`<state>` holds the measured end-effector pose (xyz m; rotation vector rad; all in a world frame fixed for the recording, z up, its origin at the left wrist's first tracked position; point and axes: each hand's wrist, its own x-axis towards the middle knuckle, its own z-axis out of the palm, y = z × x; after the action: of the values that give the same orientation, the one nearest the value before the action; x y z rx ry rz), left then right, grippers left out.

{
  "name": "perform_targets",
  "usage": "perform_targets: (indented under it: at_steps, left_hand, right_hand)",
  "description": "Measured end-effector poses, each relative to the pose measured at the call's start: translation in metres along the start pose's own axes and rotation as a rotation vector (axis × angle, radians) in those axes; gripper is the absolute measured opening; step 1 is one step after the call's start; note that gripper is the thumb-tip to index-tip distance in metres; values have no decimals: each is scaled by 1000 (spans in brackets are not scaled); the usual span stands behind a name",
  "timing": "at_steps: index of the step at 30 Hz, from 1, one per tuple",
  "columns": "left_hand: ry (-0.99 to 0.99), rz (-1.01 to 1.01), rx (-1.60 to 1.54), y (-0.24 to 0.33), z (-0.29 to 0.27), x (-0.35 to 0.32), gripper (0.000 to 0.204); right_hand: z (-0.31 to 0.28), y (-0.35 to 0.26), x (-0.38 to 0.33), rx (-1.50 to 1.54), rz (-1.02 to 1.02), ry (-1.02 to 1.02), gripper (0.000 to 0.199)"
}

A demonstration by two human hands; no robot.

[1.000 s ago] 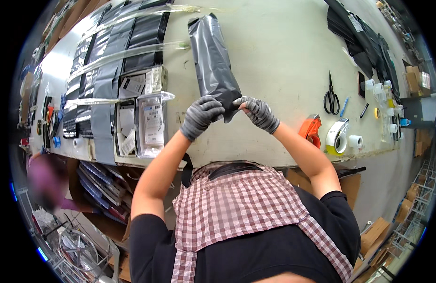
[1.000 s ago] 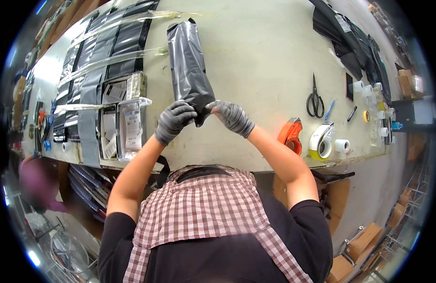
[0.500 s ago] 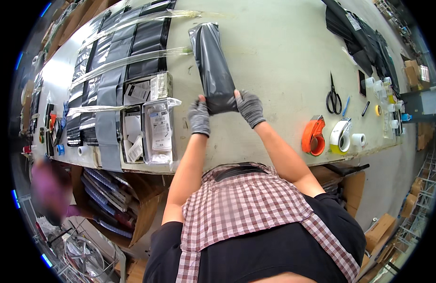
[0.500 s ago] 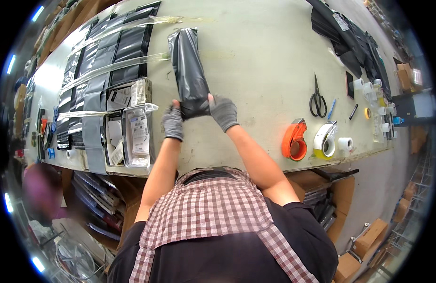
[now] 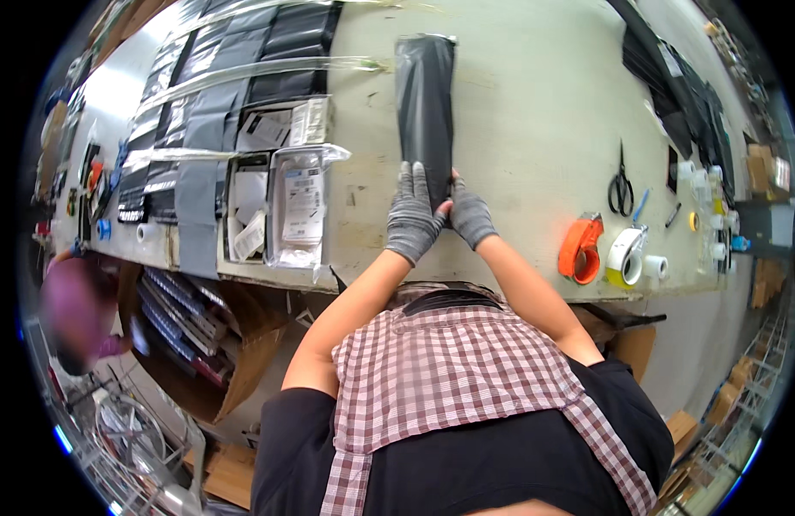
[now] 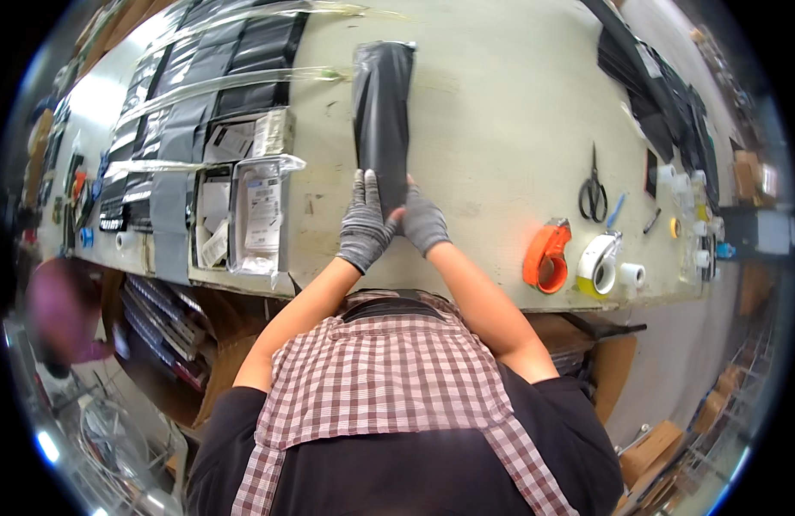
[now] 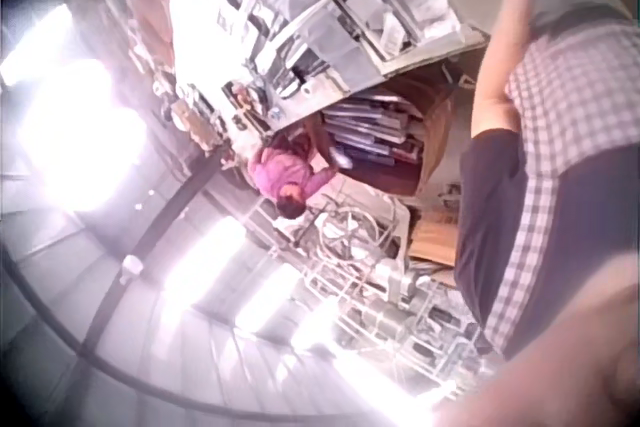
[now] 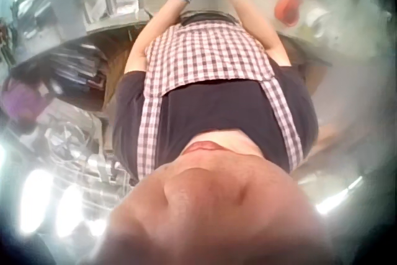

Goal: The person takes several grey foam cylinders from a large cardboard box, places a black plastic sleeve over each one, attaches a label to the sleeve, and secures it with orange tape by hand.

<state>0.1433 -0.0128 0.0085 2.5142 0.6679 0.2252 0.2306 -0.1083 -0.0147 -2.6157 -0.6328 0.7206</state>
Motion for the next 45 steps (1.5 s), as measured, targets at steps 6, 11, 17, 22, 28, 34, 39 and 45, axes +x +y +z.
perform_targets:
  at_steps: [6, 11, 17, 22, 28, 34, 39, 45]
  left_hand:
    - [-220, 168, -271, -42, -96, -25, 43]
    - [-127, 122, 337, -140, -159, -40, 43]
    - [-259, 157, 309, -159, -140, -46, 26]
    - [-34, 4, 74, -158, -135, -53, 13]
    - [-20, -117, -99, -180, -127, -56, 16]
    - [127, -23, -59, -161, -132, -58, 14]
    - [90, 289, -54, -38, -145, -52, 14]
    - [117, -9, -553, -3, -124, -65, 12]
  right_hand:
    - [-26, 10, -46, 374, 36, -164, 45]
    - [-29, 31, -60, 434, -23, -168, 38]
    - [-49, 26, -53, 176, -352, 195, 32]
    - [-59, 6, -62, 211, -466, 219, 23]
    - [-55, -14, -70, 417, -437, 99, 17]
    - [-59, -22, -70, 452, -481, 47, 16]
    - [-66, -73, -85, 1282, -94, -524, 24]
    - [-67, -81, -74, 1443, 63, -256, 25]
